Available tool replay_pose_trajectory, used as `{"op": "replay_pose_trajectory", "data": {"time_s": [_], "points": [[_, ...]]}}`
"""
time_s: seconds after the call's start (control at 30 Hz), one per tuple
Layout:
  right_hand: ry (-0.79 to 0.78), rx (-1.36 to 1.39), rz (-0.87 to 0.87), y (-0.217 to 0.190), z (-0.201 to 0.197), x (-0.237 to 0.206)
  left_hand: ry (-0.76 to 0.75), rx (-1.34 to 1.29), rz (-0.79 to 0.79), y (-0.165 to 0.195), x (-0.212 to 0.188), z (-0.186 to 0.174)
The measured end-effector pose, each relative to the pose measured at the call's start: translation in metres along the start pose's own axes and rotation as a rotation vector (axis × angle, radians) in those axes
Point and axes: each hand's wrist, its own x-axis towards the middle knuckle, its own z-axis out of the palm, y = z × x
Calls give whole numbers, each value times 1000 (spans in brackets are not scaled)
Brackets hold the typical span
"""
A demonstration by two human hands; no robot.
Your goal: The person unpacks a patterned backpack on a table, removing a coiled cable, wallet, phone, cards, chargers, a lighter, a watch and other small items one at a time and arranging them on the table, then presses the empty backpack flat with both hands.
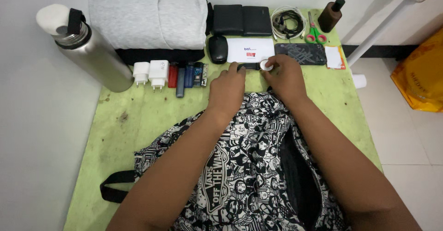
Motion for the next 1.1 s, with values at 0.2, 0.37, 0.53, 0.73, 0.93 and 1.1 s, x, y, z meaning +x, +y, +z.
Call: {"op": "replay_pose_trajectory", "data": {"time_s": [0.2,0.37,0.53,0.73,0.93,1.1], "points": [[31,-48,-75,4,0,-1,-27,7,-11,-1,1,2],[35,-93,-112,0,0,-2,-7,-19,-8,-2,2,1],[-17,48,-73,-26,-28,3,8,-28,10,-2,-1,2],[-308,-126,195,-100,-126,-39,24,-28,17,-3,-3,8],[-794,-585,605,-161,-162,-130,71,-28,25,1,-6,7],[-717,-310,411,-131,-184,-147,174,-80,79,24,-14,-36]]}}
